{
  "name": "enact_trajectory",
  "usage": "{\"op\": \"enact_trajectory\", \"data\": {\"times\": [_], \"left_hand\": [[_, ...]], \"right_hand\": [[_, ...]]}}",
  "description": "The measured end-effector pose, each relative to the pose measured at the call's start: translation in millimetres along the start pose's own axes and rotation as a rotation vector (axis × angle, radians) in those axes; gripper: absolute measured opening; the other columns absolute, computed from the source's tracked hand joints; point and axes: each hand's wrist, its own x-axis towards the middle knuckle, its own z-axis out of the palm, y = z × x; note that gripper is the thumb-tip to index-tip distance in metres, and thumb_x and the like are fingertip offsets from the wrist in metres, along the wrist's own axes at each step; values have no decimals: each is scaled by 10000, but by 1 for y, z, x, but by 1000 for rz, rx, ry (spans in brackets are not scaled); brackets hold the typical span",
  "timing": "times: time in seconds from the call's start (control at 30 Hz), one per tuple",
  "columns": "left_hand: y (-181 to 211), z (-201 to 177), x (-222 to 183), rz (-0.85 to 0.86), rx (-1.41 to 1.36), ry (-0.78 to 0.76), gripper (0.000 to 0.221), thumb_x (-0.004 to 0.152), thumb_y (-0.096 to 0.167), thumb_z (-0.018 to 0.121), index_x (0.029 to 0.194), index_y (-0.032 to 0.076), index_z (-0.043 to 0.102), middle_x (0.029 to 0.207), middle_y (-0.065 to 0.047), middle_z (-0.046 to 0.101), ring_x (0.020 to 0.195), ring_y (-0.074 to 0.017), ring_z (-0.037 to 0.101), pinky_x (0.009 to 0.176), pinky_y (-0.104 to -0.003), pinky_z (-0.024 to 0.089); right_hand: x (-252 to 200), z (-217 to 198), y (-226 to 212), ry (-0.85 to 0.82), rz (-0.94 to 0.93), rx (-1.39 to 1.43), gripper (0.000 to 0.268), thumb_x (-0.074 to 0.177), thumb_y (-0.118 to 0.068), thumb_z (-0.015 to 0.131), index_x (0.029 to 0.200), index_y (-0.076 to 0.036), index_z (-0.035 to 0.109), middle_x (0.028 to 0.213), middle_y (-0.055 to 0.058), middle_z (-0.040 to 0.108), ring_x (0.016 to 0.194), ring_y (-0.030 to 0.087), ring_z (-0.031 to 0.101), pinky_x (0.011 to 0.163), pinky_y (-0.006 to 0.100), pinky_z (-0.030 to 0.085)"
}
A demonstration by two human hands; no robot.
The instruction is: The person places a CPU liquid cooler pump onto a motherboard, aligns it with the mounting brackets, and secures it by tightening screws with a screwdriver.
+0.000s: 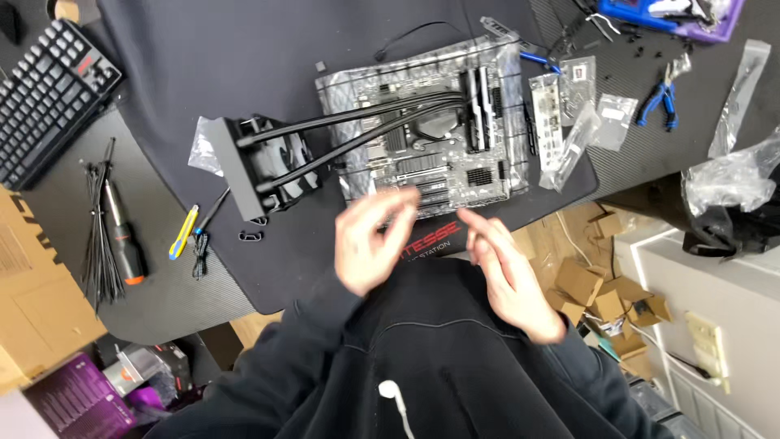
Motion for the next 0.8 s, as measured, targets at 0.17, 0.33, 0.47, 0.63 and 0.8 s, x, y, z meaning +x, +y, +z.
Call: {"op": "enact_trajectory", "data": {"times": [0.17,0.33,0.47,0.63,0.8], "left_hand": [[-117,24,25,-171,259,26,179,860,70,778,1039,68,770,775,-146,740,743,-330,733,742,-437,579],[-168,31,69,-165,523,-106,114,910,143,759,1023,129,762,754,-19,724,733,-224,729,758,-394,573],[-180,31,106,91,800,-331,181,952,14,695,1125,6,750,976,-131,714,870,-291,677,855,-422,571],[-206,32,126,76,796,-431,222,883,6,654,988,132,803,922,-37,682,905,-286,620,886,-474,389],[-222,32,130,111,849,-508,133,912,36,731,1009,102,794,974,-67,719,922,-307,611,832,-466,426]], "right_hand": [[0,-17,59,271,123,33,316,968,14,662,1280,1,704,959,161,738,827,207,753,800,358,609],[17,-33,74,335,155,76,311,953,73,670,1265,70,668,1012,224,758,881,239,752,837,372,613],[34,-49,85,346,197,-159,194,869,-153,857,1043,-109,784,921,43,796,839,99,762,798,210,618],[54,-59,96,324,24,-310,144,918,-129,848,1043,-90,790,865,25,674,699,105,591,719,257,528],[61,-64,96,262,34,-329,122,928,-93,822,1045,-87,789,898,23,635,649,99,509,713,253,500]]}}
